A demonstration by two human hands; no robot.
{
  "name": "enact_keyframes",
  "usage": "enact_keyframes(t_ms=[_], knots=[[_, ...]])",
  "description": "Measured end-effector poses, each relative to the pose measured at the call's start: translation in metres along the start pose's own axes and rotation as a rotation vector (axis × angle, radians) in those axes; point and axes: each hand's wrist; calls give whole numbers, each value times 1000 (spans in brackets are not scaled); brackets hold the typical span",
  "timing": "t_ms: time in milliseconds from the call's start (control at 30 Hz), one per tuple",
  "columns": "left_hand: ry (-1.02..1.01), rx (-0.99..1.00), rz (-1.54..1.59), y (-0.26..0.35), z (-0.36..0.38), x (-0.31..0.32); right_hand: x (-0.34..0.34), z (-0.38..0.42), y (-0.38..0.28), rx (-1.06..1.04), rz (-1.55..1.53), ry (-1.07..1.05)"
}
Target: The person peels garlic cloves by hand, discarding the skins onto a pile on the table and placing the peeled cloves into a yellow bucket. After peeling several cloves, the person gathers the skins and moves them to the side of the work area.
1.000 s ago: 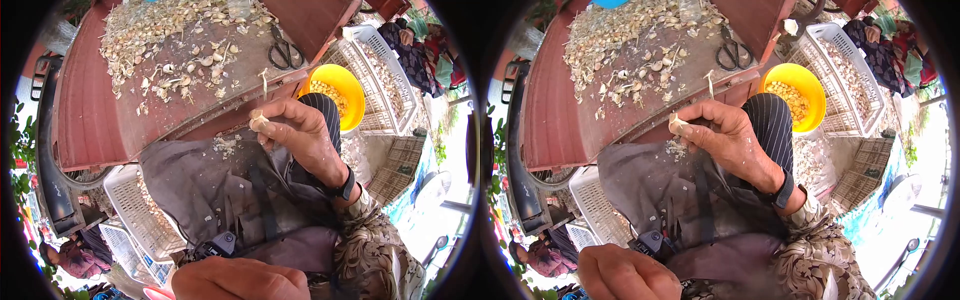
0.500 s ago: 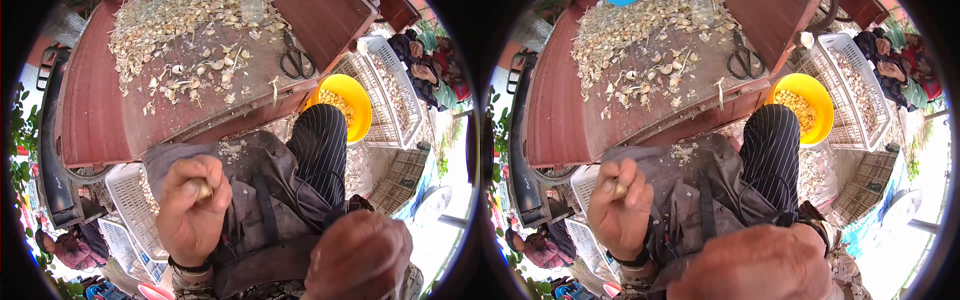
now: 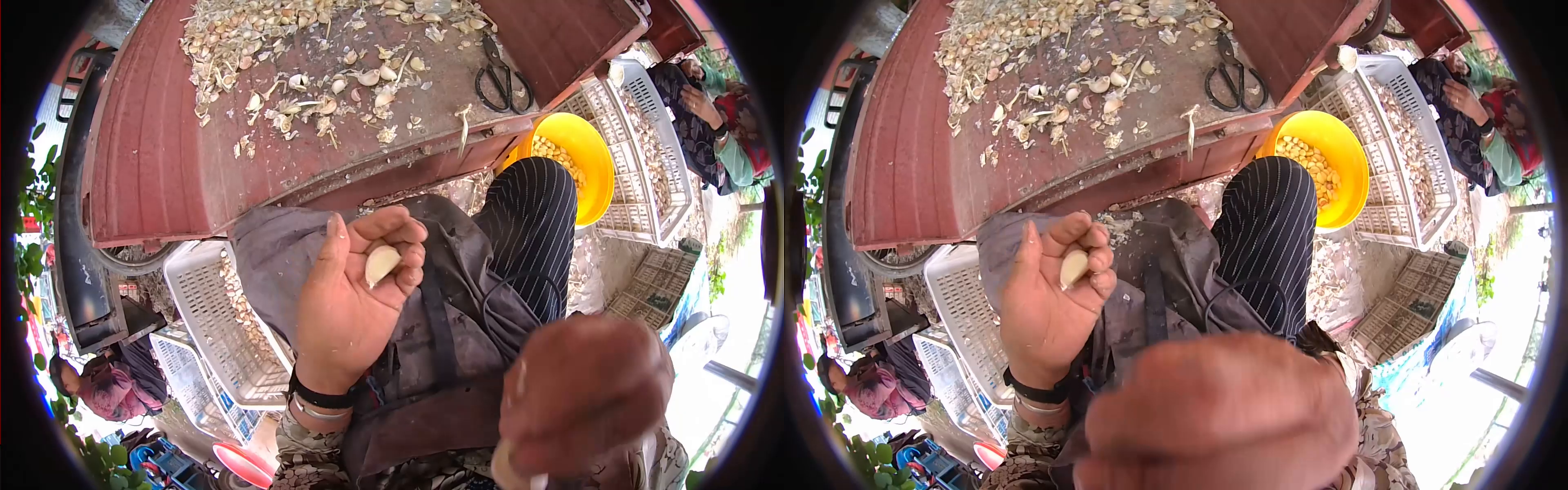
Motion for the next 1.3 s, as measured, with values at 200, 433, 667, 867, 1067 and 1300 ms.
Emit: enact_keyframes(t_ms=[200, 433, 667, 867, 1067, 1300], knots=[[313, -109, -13, -9, 3, 14, 9, -5, 78, 193, 473, -377], [434, 378, -345, 75, 72, -30, -21, -40, 121, 384, 452, -264], [1204, 669, -1356, 120, 123, -74, -27, -72, 261, 318, 904, -394], [905, 538, -1167, 82, 62, -69, -14, -77, 281, 257, 1204, -624], [656, 407, -1117, 55, 14, -55, -44, -71, 254, 406, 711, -229], [466, 273, -1089, 29, -23, -35, -56, -76, 186, 859, -510, 184]])
Point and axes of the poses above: each hand's wrist, its own z-axis away from the middle knuckle, its own x-axis out of the palm, y = z × x, and after that the axes turned 6 degrees about -y, right-handed
